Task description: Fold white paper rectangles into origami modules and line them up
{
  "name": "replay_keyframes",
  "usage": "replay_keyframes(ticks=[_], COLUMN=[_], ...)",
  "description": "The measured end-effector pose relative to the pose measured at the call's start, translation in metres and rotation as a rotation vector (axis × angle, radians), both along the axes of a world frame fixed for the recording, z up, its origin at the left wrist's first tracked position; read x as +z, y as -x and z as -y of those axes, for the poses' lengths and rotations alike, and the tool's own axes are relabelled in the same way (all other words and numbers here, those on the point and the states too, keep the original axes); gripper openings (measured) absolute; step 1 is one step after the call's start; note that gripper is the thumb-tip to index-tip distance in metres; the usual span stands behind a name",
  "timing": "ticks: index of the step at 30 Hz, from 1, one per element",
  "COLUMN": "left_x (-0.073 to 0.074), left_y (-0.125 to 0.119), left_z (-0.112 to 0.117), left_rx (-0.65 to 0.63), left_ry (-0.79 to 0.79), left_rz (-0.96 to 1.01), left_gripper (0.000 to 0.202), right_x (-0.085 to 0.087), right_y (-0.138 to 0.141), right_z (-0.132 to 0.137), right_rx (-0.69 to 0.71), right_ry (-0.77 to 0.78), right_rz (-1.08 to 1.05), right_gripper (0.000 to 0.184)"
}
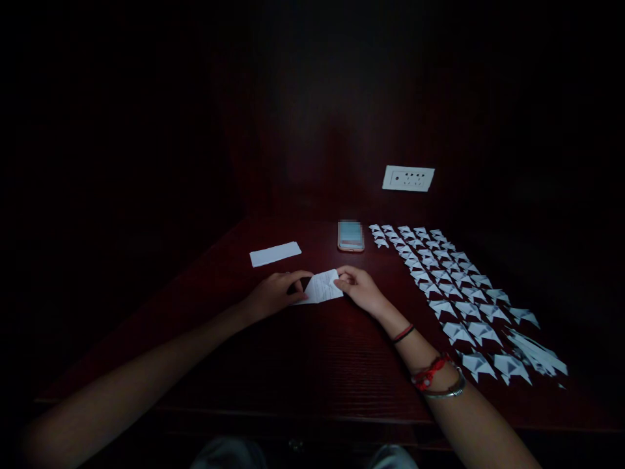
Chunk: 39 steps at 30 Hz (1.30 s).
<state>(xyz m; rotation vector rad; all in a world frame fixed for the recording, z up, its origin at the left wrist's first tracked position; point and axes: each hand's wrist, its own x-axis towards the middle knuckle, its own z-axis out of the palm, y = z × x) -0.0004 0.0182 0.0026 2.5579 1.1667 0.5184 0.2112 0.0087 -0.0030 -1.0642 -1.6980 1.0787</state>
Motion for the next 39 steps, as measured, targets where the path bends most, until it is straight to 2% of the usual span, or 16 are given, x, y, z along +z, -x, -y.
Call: replay_keyframes(ticks=[7,14,19,23,25,29,34,36,39], left_x=[0.007,-0.004,-0.001,0.010,0.013,0.007,-0.004,-0.002,0.000], left_y=[-0.002,0.001,0.000,0.002,0.004,0.005,-0.002,-0.003,-0.002], left_z=[0.007,-0.004,-0.001,0.002,0.001,0.001,0.006,0.007,0.007], left_rx=[0.017,-0.026,-0.038,0.050,0.114,0.144,0.084,0.008,-0.162], left_ry=[-0.105,0.014,-0.088,-0.211,-0.221,-0.167,-0.247,-0.313,-0.341], left_rz=[-0.073,0.041,0.032,0.034,0.044,-0.033,-0.176,-0.182,-0.192], left_gripper=[0.056,0.051,0.044,0.053,0.057,0.052,0.041,0.035,0.024], right_x=[0.000,-0.002,0.002,-0.001,-0.004,-0.009,-0.011,-0.013,-0.015], right_y=[0.000,-0.001,0.001,-0.003,-0.006,-0.011,-0.012,-0.011,-0.012], right_z=[-0.001,-0.001,0.002,-0.002,-0.005,-0.009,-0.010,-0.011,-0.012], right_rx=[0.016,0.017,0.002,-0.058,-0.104,-0.172,-0.110,-0.105,-0.182], right_ry=[0.005,-0.002,0.019,0.033,0.034,-0.001,-0.088,-0.113,-0.141], right_rz=[0.025,0.027,0.045,0.043,0.024,0.013,0.141,0.208,0.268], right_gripper=[0.013,0.015,0.015,0.016,0.017,0.019,0.023,0.026,0.031])
